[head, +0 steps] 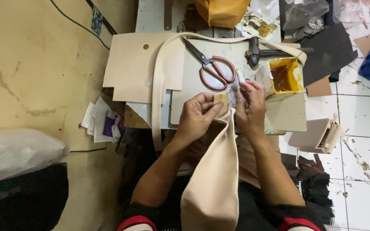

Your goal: Apply glue to leather components and attach labels to a bag

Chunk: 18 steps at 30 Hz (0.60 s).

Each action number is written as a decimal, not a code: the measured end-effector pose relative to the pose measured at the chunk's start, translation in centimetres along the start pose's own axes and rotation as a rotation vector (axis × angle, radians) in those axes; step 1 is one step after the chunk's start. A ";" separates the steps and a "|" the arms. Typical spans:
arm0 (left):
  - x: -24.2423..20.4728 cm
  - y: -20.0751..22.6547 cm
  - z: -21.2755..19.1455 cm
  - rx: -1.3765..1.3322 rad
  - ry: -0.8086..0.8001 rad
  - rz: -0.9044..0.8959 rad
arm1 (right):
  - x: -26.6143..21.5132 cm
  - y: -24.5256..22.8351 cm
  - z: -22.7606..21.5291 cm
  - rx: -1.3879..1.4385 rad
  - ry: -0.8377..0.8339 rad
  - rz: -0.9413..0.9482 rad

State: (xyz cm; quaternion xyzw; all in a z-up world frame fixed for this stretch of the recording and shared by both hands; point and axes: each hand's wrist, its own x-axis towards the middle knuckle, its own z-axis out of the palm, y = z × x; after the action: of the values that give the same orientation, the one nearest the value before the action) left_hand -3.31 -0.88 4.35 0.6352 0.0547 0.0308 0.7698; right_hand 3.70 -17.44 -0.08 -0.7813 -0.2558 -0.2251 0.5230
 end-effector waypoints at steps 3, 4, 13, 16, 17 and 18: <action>0.3 -0.8 -0.3 -0.035 -0.008 -0.015 | 0.3 1.2 0.4 -0.159 -0.121 -0.100; 0.4 -1.0 -0.3 -0.037 -0.007 -0.020 | 0.4 1.2 0.6 -0.159 -0.125 -0.096; 0.9 -1.2 -0.2 -0.112 -0.017 0.001 | 0.7 0.5 0.6 -0.308 -0.254 -0.081; 1.2 -1.9 -0.2 -0.114 -0.024 0.015 | 0.9 0.0 0.1 -0.188 -0.184 -0.128; 1.3 -2.0 -0.3 -0.125 -0.023 0.017 | 1.1 -0.7 -0.1 -0.023 -0.170 -0.024; 1.3 -2.1 -0.4 -0.137 -0.023 0.019 | 1.2 -1.4 -0.3 0.141 -0.155 0.080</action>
State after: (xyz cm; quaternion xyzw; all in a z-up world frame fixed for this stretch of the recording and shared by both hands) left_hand -2.13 -0.72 2.14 0.5820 0.0377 0.0348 0.8116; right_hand 3.73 -17.12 1.77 -0.7673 -0.2791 -0.1246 0.5638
